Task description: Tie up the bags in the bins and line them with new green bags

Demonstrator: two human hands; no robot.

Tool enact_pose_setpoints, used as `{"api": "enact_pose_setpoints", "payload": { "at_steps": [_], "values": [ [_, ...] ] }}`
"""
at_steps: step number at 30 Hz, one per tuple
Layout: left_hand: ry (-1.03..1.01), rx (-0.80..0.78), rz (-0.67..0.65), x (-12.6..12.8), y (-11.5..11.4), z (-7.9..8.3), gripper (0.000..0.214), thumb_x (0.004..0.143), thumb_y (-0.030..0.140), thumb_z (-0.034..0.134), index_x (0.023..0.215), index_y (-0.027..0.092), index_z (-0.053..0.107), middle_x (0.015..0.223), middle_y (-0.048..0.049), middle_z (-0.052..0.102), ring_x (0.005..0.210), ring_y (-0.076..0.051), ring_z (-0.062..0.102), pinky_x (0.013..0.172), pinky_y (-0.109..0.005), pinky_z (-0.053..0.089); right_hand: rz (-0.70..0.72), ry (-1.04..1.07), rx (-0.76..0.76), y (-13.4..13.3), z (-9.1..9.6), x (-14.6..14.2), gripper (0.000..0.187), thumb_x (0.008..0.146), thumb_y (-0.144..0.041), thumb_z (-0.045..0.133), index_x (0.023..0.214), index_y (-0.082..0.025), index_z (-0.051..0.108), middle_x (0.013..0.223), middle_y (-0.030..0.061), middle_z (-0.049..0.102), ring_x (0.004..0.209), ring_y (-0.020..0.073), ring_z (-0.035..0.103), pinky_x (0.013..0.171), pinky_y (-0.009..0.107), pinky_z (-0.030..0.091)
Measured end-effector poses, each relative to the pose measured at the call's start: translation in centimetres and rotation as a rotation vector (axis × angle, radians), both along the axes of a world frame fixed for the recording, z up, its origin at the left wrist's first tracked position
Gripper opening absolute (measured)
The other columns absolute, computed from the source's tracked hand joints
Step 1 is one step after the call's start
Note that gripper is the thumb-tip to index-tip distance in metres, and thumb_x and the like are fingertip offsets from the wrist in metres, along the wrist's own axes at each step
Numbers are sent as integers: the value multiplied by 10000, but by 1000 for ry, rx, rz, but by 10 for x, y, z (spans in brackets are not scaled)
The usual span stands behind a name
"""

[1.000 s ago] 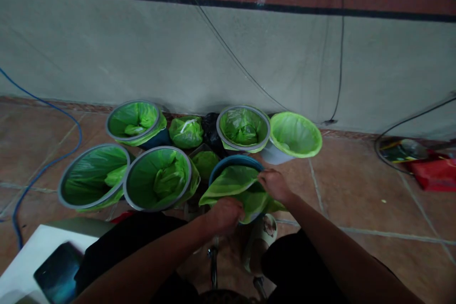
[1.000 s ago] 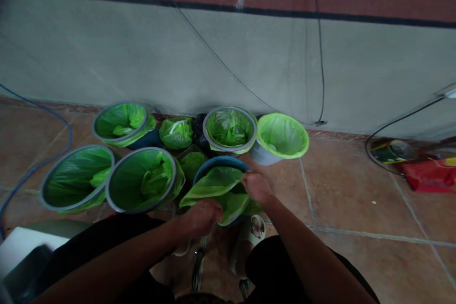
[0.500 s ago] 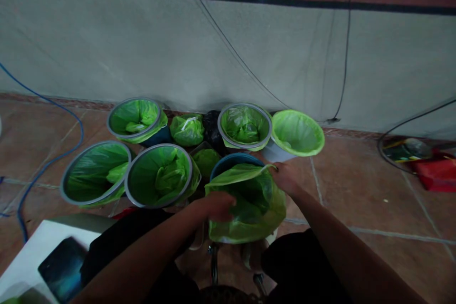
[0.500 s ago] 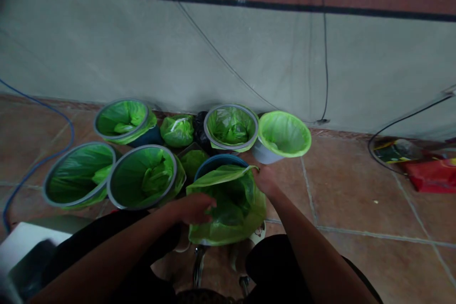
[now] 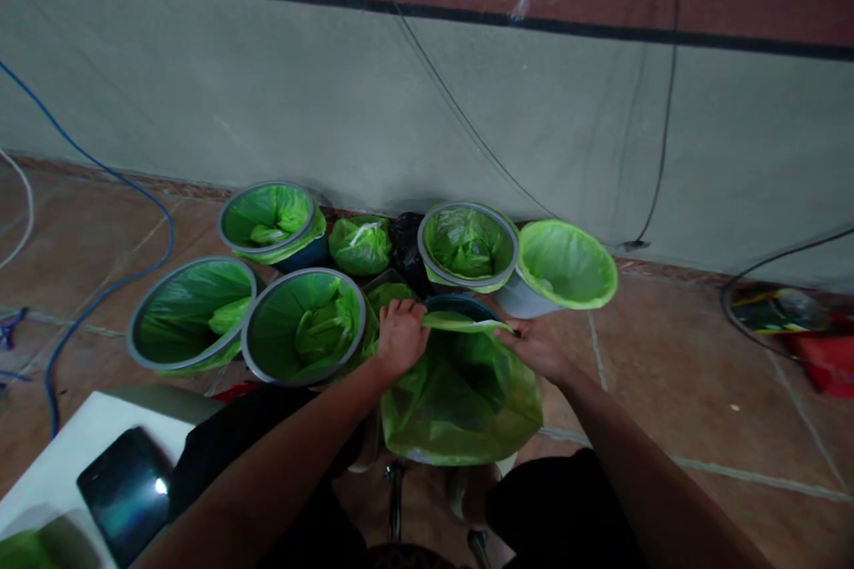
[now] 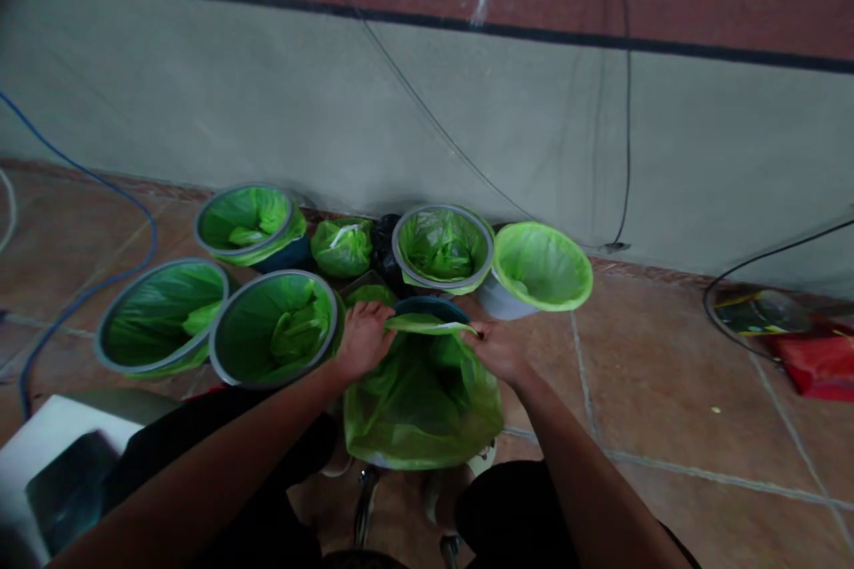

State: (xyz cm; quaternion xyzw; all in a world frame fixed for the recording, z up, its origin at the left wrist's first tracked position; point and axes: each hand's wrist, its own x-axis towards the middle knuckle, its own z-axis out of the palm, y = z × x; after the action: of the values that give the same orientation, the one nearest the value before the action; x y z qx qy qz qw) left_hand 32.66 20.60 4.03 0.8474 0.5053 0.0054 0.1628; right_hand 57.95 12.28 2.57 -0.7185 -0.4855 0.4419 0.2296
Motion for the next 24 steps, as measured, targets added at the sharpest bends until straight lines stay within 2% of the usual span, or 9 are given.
{"api": "enact_pose_setpoints", "payload": {
  "at_steps": [2,6,9,11,13,15,16,18,24],
  "values": [
    [11,-82,16,1,6,6,243,955,257,499,1064,207,710,1064,-81,728,1062,-254,633,981,-417,441,42,-93,-29,1,3,5,334,898,-423,512,851,-196,751,746,33,730,686,193,660,654,274,490],
    [-22,-113,-13,4,9,11,269,985,240,453,1028,206,717,988,-61,754,938,-205,688,936,-351,463,129,-561,-89,1,10,8,258,886,-276,533,959,-183,762,887,108,748,853,244,695,790,311,503],
    [-50,-53,-95,9,4,11,257,985,219,452,1025,194,704,1004,-76,744,961,-208,685,926,-342,472,201,-662,133,3,16,-10,541,812,-209,618,1351,-174,602,1294,141,657,1181,293,608,1006,373,465],
    [-65,-17,-150,13,-1,11,254,988,223,449,1043,192,695,1002,-85,735,963,-215,682,919,-348,480,290,-629,300,6,22,-30,692,787,-204,654,1457,-180,485,1447,128,550,1313,300,510,1102,412,406],
    [-70,16,-189,17,-5,13,270,1000,228,425,1063,193,685,1003,-90,726,966,-220,679,904,-348,491,386,-618,341,12,28,-49,538,826,-215,632,1360,-185,569,1383,120,596,1288,298,525,1104,432,397],
    [-54,33,-209,20,-7,16,293,1011,225,392,1072,194,677,1009,-92,720,972,-224,679,882,-342,501,434,-651,269,18,33,-62,267,894,-195,543,1120,-187,685,1183,122,687,1143,282,611,1029,413,441],
    [-36,31,-214,20,-8,17,302,1013,221,379,1072,193,674,1010,-92,719,972,-226,682,867,-339,507,436,-669,220,21,36,-66,225,918,-182,499,1011,-187,703,1097,124,706,1065,270,640,977,391,462],
    [16,5,-208,18,-6,19,310,1015,212,368,1072,187,672,1000,-95,721,957,-233,691,825,-335,519,389,-684,148,24,39,-67,258,948,-184,449,909,-194,704,996,124,719,946,243,668,874,342,483],
    [162,-76,-138,1,8,17,301,977,132,390,1108,161,659,993,-113,727,941,-248,714,773,-323,529,229,-735,75,23,42,-41,331,991,-315,406,983,-239,727,902,113,741,837,252,689,744,333,472]
  ]
}}
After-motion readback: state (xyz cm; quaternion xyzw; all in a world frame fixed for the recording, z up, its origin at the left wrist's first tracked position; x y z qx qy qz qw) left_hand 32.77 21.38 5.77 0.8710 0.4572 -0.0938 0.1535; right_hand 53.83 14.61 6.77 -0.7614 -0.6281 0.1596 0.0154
